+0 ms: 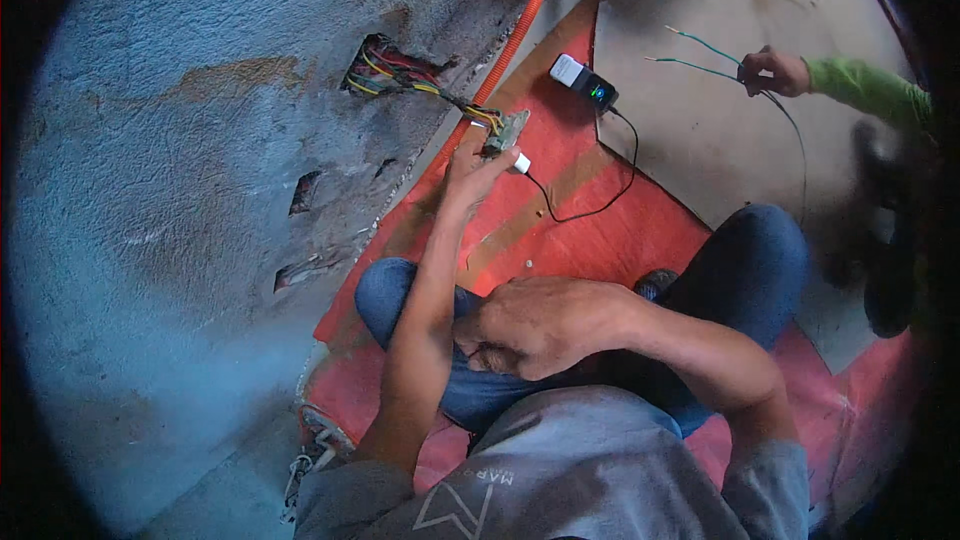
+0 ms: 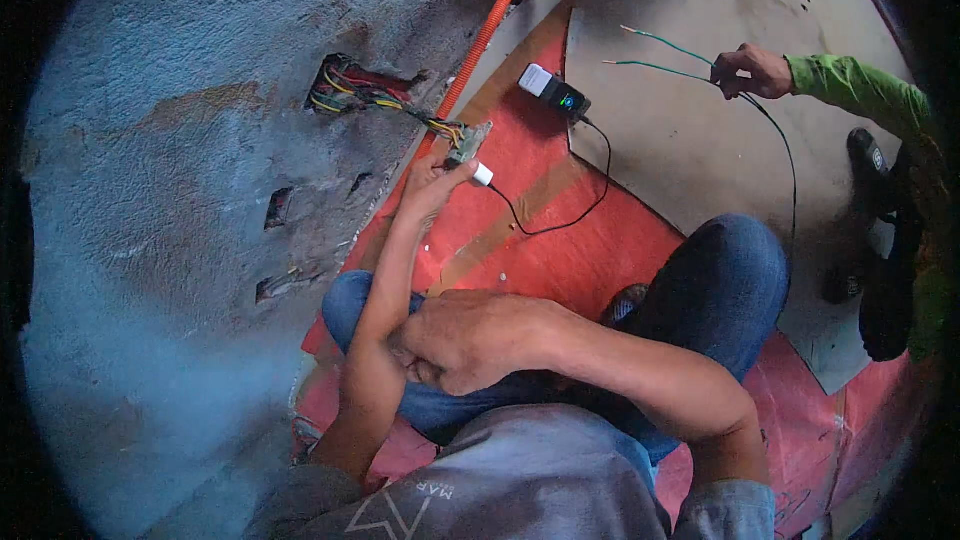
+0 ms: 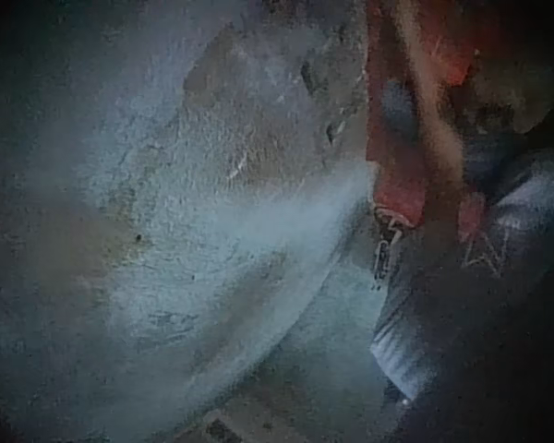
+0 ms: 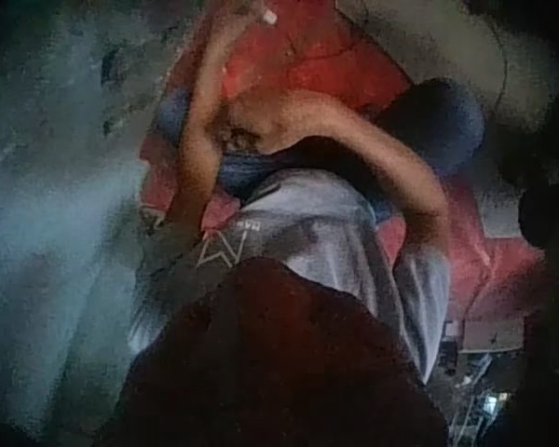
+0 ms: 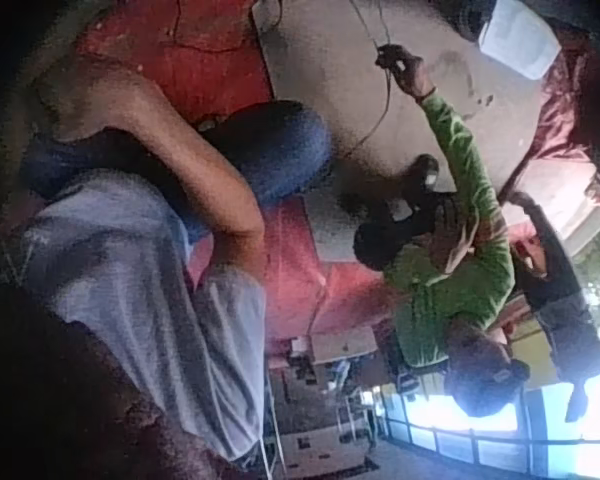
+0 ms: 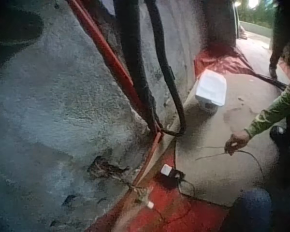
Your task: The person wires an electrical outlet by hand while sitting on the floor, connecting wires to the back of the receptacle and tucking the assembly into a wall box.
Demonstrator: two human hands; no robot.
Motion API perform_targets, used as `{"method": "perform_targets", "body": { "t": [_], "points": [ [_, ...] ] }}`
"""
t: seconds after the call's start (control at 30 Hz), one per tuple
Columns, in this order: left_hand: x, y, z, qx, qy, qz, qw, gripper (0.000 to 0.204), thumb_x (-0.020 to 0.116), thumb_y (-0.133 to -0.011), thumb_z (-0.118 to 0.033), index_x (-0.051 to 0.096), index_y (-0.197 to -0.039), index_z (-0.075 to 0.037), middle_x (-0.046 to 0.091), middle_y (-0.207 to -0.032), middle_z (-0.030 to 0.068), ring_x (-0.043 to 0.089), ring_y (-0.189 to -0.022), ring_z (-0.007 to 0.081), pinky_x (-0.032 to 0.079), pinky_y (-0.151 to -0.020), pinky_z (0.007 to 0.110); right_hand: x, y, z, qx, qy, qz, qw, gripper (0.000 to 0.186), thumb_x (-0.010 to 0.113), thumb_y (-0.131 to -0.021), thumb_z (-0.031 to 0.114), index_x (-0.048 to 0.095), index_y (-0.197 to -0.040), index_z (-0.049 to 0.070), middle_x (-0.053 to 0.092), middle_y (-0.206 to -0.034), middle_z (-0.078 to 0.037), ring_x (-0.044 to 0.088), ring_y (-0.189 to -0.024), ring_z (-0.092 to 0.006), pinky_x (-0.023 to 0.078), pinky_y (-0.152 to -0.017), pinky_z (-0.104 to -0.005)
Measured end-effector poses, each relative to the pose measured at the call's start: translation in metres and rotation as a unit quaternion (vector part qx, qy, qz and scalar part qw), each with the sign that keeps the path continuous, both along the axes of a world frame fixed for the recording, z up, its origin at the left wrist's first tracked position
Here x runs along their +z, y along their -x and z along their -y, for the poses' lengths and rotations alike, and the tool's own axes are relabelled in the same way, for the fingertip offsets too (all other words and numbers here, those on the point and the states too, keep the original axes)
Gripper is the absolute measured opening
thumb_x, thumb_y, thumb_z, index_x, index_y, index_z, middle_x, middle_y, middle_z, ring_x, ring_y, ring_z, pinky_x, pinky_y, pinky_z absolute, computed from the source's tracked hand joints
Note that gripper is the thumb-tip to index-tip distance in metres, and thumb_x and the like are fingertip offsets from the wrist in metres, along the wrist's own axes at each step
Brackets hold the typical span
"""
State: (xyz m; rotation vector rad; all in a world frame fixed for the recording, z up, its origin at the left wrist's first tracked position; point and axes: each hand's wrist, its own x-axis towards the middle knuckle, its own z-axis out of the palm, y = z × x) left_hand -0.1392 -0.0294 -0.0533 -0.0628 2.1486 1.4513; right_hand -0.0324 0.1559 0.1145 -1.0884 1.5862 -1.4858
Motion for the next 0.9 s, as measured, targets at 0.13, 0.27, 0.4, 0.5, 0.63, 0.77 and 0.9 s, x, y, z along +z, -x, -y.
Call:
{"method": "perform_targets", "body": {
  "t": [0.13, 0.27, 0.4, 0.5, 0.63, 0.77, 0.9],
  "points": [
    [0.006, -0.001, -0.006, 0.007, -0.02, 0.02, 1.0, 0.031, 0.078, -0.091, -0.017, 0.066, -0.114, 0.0, 0.069, -0.096, 0.0041, 0.065, -0.085, 0.0119, 0.053, -0.078, 0.03, -0.002, -0.001, -0.001, -0.019, 0.006, -0.008, 1.0, 0.022, 0.061, -0.094, 0.019, 0.065, -0.105, 0.001, 0.069, -0.091, -0.022, 0.067, -0.09, -0.0422, 0.051, -0.078, -0.0536],
    [0.003, 0.0, -0.006, 0.013, -0.063, 0.011, 0.998, 0.03, 0.077, -0.092, -0.016, 0.066, -0.115, -0.001, 0.07, -0.094, 0.004, 0.067, -0.083, 0.0127, 0.053, -0.078, 0.03, 0.001, 0.001, -0.002, -0.011, 0.001, -0.009, 1.0, 0.023, 0.06, -0.095, 0.02, 0.065, -0.106, 0.001, 0.069, -0.091, -0.021, 0.067, -0.091, -0.0428, 0.051, -0.079, -0.0541],
    [-0.001, 0.001, -0.003, 0.003, -0.054, 0.007, 0.999, 0.03, 0.077, -0.092, -0.016, 0.066, -0.115, -0.001, 0.071, -0.096, 0.0046, 0.068, -0.084, 0.013, 0.054, -0.078, 0.03, -0.001, 0.0, -0.002, -0.011, -0.003, -0.015, 1.0, 0.022, 0.06, -0.095, 0.02, 0.064, -0.104, 0.001, 0.068, -0.089, -0.022, 0.067, -0.089, -0.0429, 0.05, -0.077, -0.054],
    [-0.003, 0.001, -0.003, 0.0, -0.046, 0.0, 0.999, 0.031, 0.077, -0.092, -0.015, 0.064, -0.117, 0.0, 0.071, -0.096, 0.0049, 0.068, -0.085, 0.0133, 0.054, -0.078, 0.029, -0.006, -0.001, 0.0, -0.005, -0.007, -0.007, 1.0, 0.021, 0.06, -0.093, 0.019, 0.063, -0.101, 0.0, 0.066, -0.087, -0.023, 0.066, -0.087, -0.0431, 0.05, -0.076, -0.0538],
    [-0.006, 0.001, 0.0, 0.001, -0.051, 0.008, 0.999, 0.035, 0.077, -0.092, -0.016, 0.063, -0.118, 0.0, 0.07, -0.098, 0.0051, 0.066, -0.084, 0.0126, 0.053, -0.077, 0.03, -0.005, 0.001, -0.002, -0.001, -0.014, -0.002, 1.0, 0.02, 0.061, -0.093, 0.018, 0.063, -0.1, 0.0, 0.065, -0.087, -0.024, 0.066, -0.086, -0.0436, 0.05, -0.075, -0.0538],
    [-0.009, 0.005, 0.005, -0.007, -0.038, 0.021, 0.999, 0.036, 0.08, -0.09, -0.018, 0.063, -0.115, 0.001, 0.07, -0.097, 0.0052, 0.065, -0.084, 0.0118, 0.052, -0.077, 0.029, -0.008, -0.001, -0.001, -0.02, 0.011, -0.013, 1.0, 0.02, 0.061, -0.092, 0.018, 0.063, -0.101, 0.0, 0.065, -0.086, -0.023, 0.066, -0.085, -0.0437, 0.05, -0.075, -0.054],
    [-0.01, 0.006, 0.007, 0.002, -0.013, 0.065, 0.998, 0.038, 0.081, -0.088, -0.019, 0.063, -0.115, 0.002, 0.071, -0.096, 0.0045, 0.066, -0.086, 0.012, 0.052, -0.077, 0.028, -0.009, -0.001, 0.002, -0.022, 0.013, -0.009, 1.0, 0.021, 0.061, -0.093, 0.018, 0.063, -0.102, 0.0, 0.067, -0.088, -0.022, 0.066, -0.087, -0.0435, 0.051, -0.077, -0.0538]
  ]
}}
